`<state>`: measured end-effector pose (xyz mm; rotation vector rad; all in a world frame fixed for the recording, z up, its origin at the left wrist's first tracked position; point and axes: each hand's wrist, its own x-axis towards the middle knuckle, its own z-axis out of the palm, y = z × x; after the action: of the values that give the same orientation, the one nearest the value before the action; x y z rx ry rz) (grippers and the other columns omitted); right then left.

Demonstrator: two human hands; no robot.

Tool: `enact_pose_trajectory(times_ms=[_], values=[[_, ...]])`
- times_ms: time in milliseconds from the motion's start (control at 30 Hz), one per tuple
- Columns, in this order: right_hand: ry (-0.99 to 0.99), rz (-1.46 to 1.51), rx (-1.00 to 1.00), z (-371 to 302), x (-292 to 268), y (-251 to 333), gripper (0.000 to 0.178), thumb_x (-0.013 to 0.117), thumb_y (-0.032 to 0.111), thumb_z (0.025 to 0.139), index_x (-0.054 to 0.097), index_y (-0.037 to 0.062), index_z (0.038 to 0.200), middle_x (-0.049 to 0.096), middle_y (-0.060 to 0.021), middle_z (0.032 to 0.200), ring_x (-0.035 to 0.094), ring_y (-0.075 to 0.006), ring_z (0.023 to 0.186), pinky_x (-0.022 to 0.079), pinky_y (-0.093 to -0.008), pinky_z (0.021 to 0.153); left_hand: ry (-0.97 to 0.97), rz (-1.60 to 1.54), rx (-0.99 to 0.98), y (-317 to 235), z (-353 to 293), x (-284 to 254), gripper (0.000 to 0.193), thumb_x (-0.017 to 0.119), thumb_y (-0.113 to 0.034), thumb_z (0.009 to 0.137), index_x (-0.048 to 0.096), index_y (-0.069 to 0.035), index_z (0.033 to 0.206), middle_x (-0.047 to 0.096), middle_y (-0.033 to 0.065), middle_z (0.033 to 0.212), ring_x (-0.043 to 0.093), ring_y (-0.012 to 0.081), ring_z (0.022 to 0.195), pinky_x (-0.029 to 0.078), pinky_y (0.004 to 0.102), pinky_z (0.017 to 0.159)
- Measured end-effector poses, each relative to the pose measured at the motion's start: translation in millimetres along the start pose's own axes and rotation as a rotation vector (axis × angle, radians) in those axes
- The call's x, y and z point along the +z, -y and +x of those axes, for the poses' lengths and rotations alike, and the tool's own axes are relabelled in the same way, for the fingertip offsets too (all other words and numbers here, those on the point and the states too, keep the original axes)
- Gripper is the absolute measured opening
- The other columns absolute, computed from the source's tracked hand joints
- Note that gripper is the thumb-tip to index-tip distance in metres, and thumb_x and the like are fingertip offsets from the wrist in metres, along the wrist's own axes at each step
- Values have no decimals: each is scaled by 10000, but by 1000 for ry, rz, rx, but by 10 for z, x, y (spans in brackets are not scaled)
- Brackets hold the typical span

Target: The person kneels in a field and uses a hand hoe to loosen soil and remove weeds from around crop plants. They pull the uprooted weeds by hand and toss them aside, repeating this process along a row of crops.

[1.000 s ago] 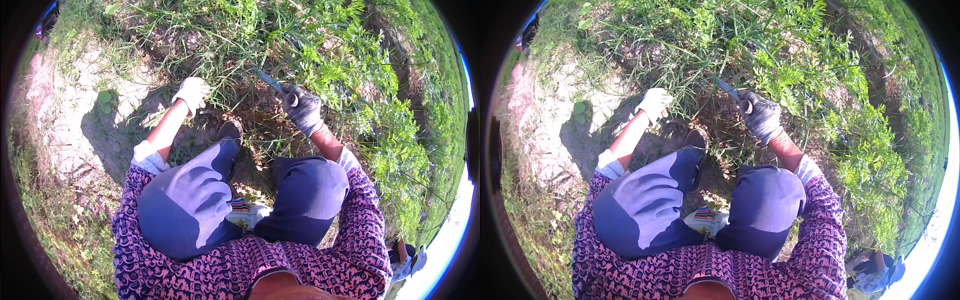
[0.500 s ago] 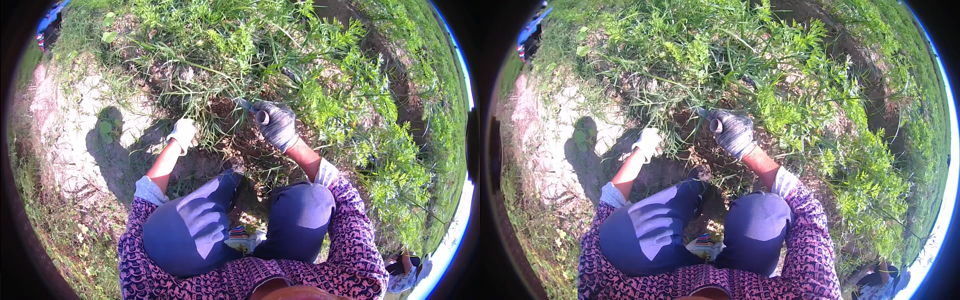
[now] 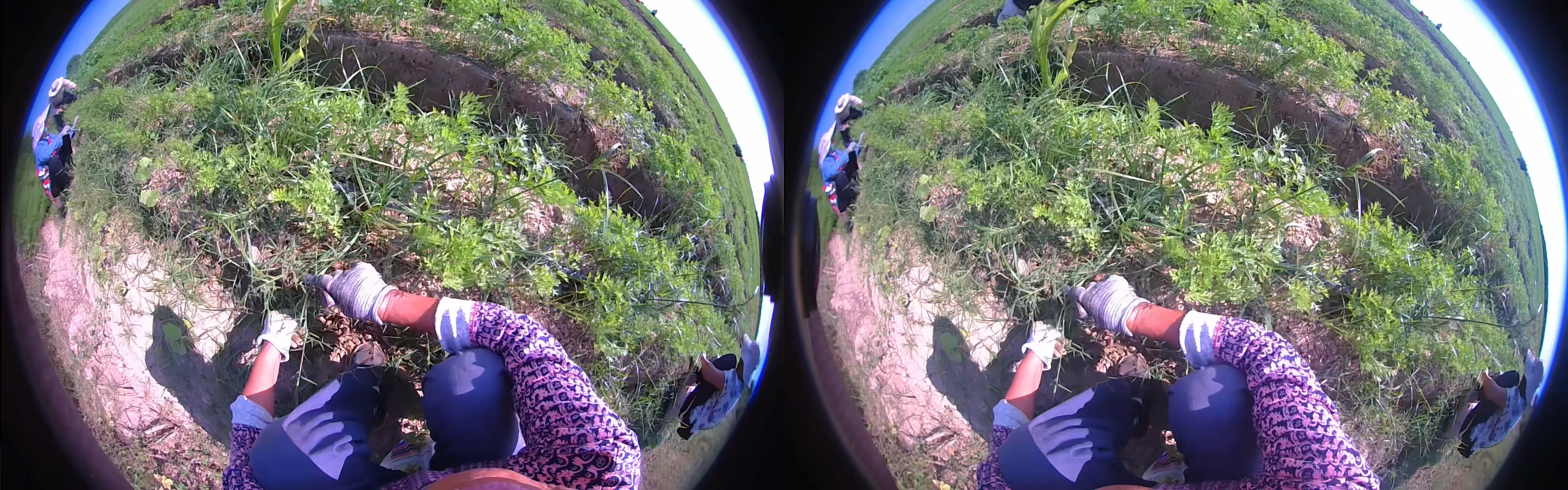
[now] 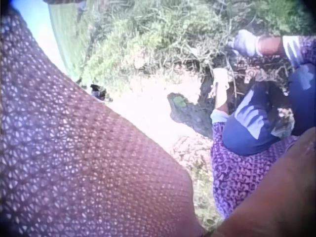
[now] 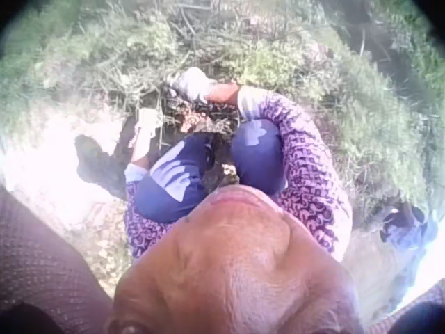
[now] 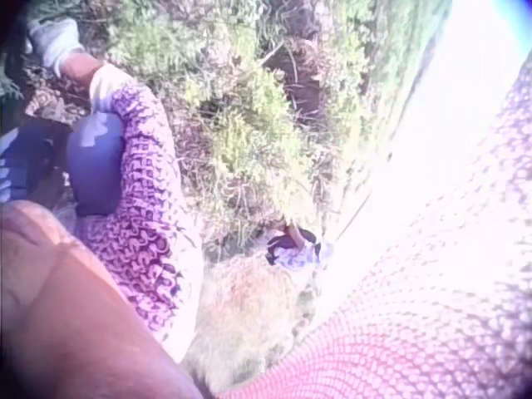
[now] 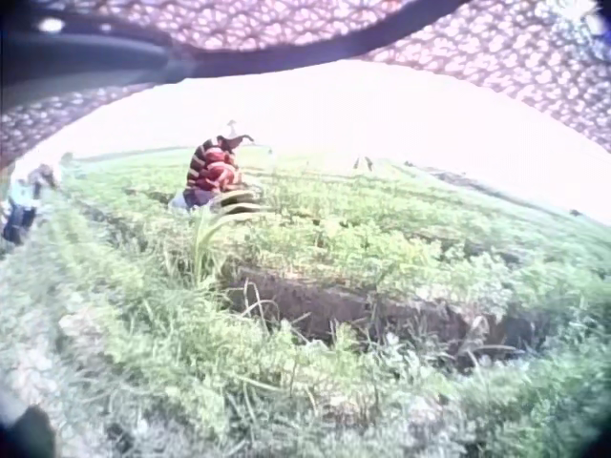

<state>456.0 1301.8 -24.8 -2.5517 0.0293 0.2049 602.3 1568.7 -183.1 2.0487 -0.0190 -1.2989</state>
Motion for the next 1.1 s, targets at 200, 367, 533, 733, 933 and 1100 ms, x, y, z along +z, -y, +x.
enact_pose_trajectory(times_ms=[200, 367, 533, 733, 933, 1100], values=[[114, -52, 20, -759, 27, -248, 679, 560, 222, 810, 307, 229, 1439, 643, -93, 729, 648, -290, 669, 483, -444, 560, 29, -124, 18, -154, -107, 246, 101, 488, -61, 862, 582, -24, 867, 631, 104, 779, 630, 210, 590, 489, 313, 474], [15, -157, 121, -1663, -370, -386, 537, 611, 230, 754, 515, 273, 1281, 594, -49, 688, 592, -288, 567, 465, -411, 503, -66, -70, 1, -205, -207, 123, 212, 507, -2, 826, 596, -31, 1016, 646, 79, 908, 625, 192, 669, 513, 317, 578], [-3, 49, 101, -2488, -566, -384, 351, 656, 159, 711, 635, 194, 1059, 620, -17, 654, 620, -259, 587, 479, -380, 539, -380, 70, 398, -753, -325, -24, 447, 589, -32, 813, 507, 31, 1248, 619, 143, 1146, 604, 239, 982, 463, 307, 881], [296, -176, 161, -2154, -750, -90, 358, 660, 183, 714, 624, 213, 1069, 643, -41, 693, 645, -265, 655, 489, -388, 585, -469, 637, 494, -1661, -714, 525, 922, 713, -519, 717, 297, -110, 1432, 275, 235, 1474, 409, 376, 1282, 394, 407, 1016], [425, -293, 115, -1781, -727, 163, 355, 652, 133, 702, 635, 189, 1053, 645, -37, 701, 643, -256, 650, 500, -381, 595, -535, 1399, 352, -1320, -240, 924, 657, 520, -148, 866, 249, -161, 1464, 324, 199, 1441, 557, 367, 1100, 517, 490, 746], [448, -291, 118, -1806, -473, 140, 393, 655, 151, 720, 629, 223, 1106, 640, -38, 698, 639, -270, 649, 503, -382, 626, -517, 1084, 391, -714, -184, 332, 192, 517, -133, 834, 636, -16, 928, 659, 210, 875, 663, 338, 842, 547, 407, 689]])
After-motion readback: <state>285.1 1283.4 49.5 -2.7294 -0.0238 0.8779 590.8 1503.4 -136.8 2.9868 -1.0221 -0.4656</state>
